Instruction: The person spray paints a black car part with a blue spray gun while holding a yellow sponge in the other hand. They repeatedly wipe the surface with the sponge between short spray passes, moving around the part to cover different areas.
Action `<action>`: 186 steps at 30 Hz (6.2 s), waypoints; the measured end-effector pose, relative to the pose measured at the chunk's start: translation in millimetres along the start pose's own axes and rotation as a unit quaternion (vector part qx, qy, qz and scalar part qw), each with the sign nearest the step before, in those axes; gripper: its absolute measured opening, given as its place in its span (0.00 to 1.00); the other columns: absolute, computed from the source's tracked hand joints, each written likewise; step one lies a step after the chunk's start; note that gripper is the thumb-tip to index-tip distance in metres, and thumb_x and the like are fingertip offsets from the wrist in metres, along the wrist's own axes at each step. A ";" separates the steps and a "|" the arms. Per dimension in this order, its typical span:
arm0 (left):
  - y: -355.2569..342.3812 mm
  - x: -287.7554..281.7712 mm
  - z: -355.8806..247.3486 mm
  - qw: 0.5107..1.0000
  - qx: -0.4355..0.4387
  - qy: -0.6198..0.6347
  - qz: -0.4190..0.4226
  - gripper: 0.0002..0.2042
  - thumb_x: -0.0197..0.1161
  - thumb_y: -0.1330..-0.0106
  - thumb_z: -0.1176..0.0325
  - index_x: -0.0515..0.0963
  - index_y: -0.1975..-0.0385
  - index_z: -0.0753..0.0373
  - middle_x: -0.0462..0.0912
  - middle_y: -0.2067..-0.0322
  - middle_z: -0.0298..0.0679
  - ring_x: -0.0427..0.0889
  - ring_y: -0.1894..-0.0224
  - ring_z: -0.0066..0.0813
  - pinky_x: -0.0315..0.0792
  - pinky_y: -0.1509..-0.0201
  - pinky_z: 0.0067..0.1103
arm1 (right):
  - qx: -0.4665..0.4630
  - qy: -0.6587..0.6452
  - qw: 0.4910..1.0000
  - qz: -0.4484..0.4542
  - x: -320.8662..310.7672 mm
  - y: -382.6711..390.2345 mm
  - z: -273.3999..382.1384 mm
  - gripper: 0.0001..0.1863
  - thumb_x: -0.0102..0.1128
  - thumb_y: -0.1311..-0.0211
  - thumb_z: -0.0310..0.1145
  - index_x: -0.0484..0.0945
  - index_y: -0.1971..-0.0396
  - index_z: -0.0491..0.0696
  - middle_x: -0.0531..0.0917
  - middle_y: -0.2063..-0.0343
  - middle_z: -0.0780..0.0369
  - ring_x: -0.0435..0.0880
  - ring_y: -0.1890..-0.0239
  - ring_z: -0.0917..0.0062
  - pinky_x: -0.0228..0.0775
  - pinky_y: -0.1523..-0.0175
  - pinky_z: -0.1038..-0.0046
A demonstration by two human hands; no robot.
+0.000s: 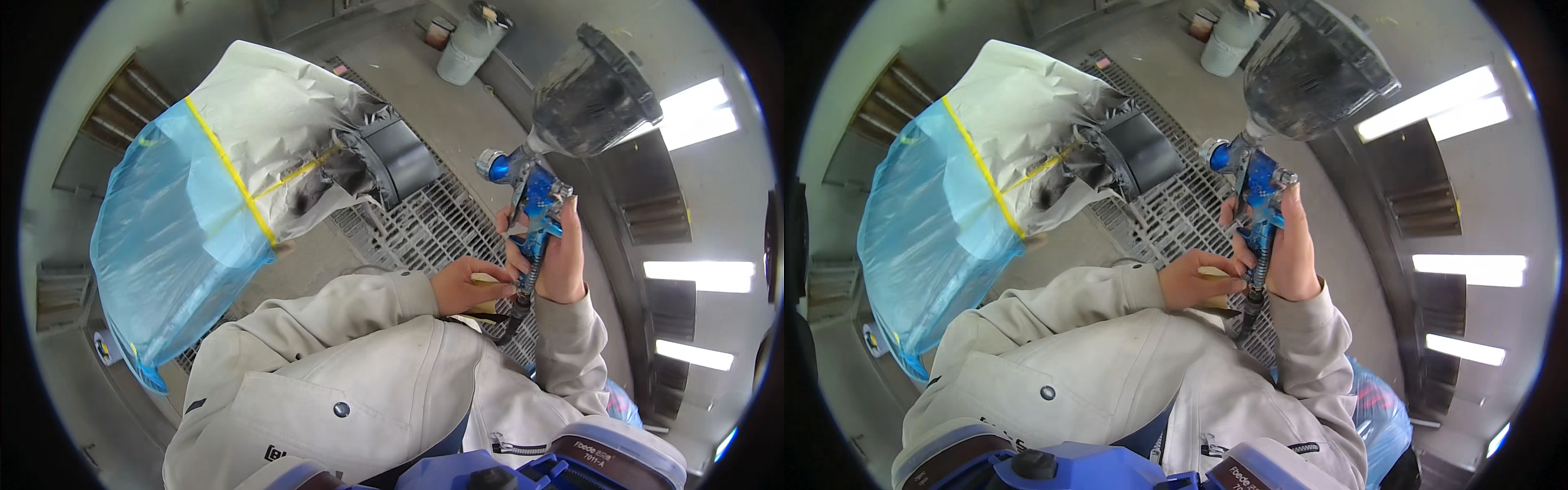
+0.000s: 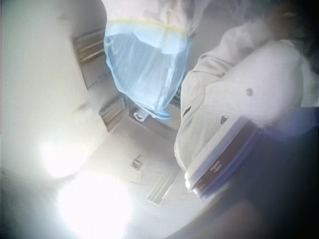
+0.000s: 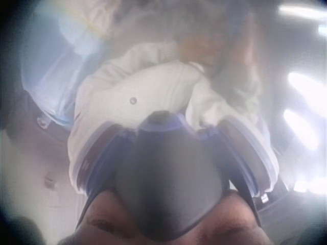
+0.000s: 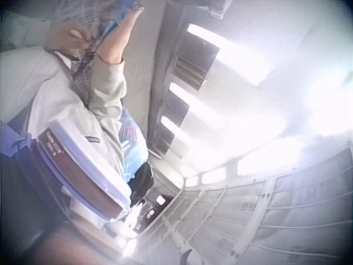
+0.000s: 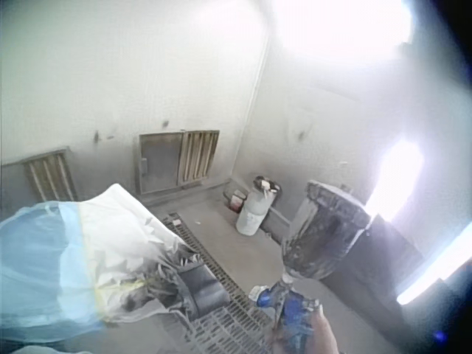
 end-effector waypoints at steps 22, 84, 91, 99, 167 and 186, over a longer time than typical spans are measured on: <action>-56.7 46.3 -22.1 0.976 0.156 0.071 -0.132 0.13 0.74 0.28 0.68 0.86 0.51 0.70 0.91 0.54 0.40 0.88 0.51 0.23 0.81 0.44 0.20 | -0.018 0.084 0.996 0.038 -26.3 7.7 76.4 0.38 0.33 0.21 0.71 0.71 0.69 0.49 0.80 0.63 0.55 0.64 0.87 0.81 0.59 0.83 0.77; 244.2 -82.0 281.5 0.728 -0.082 -0.435 -0.523 0.17 0.82 0.46 0.47 0.90 0.67 0.52 0.87 0.67 0.36 0.87 0.61 0.42 0.82 0.59 0.36 | -0.018 0.136 0.991 -0.005 -51.3 -35.4 65.3 0.40 0.32 0.21 0.71 0.71 0.72 0.46 0.77 0.70 0.59 0.61 0.89 0.84 0.55 0.85 0.77; 238.6 -84.3 284.7 0.721 -0.088 -0.461 -0.509 0.17 0.82 0.47 0.46 0.90 0.68 0.51 0.85 0.68 0.34 0.87 0.63 0.41 0.82 0.61 0.34 | 0.097 0.016 0.975 0.201 -24.7 -12.1 36.9 0.45 0.26 0.22 0.73 0.73 0.64 0.42 0.77 0.71 0.57 0.62 0.89 0.84 0.58 0.84 0.76; 243.4 -83.5 281.7 0.710 -0.120 -0.456 -0.524 0.18 0.82 0.48 0.44 0.91 0.68 0.49 0.86 0.66 0.34 0.88 0.62 0.41 0.82 0.60 0.33 | -0.080 0.126 0.988 -0.043 -77.8 -10.0 61.6 0.35 0.33 0.18 0.66 0.71 0.67 0.48 0.79 0.68 0.57 0.63 0.89 0.83 0.55 0.85 0.78; 249.2 -74.1 293.8 0.702 -0.198 -0.473 -0.494 0.18 0.80 0.45 0.42 0.91 0.69 0.51 0.83 0.67 0.40 0.85 0.62 0.47 0.79 0.60 0.39 | -0.037 0.111 0.993 -0.009 -148.0 50.6 -45.0 0.44 0.33 0.21 0.70 0.75 0.55 0.37 0.80 0.70 0.60 0.65 0.87 0.85 0.62 0.81 0.79; 308.2 -62.6 265.0 0.638 -0.298 -0.522 -0.482 0.20 0.81 0.47 0.40 0.92 0.69 0.50 0.83 0.68 0.37 0.85 0.60 0.44 0.80 0.58 0.36 | -0.003 0.031 0.999 0.023 -179.8 26.2 -131.8 0.50 0.44 0.26 0.73 0.60 0.25 0.43 0.80 0.63 0.58 0.64 0.86 0.87 0.59 0.81 0.82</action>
Point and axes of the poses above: each hand's wrist, its own y-axis away from the middle knuckle, its own x-axis out of the palm, z = x × y, the point moved 10 cm from there along -y, towards the middle knuckle
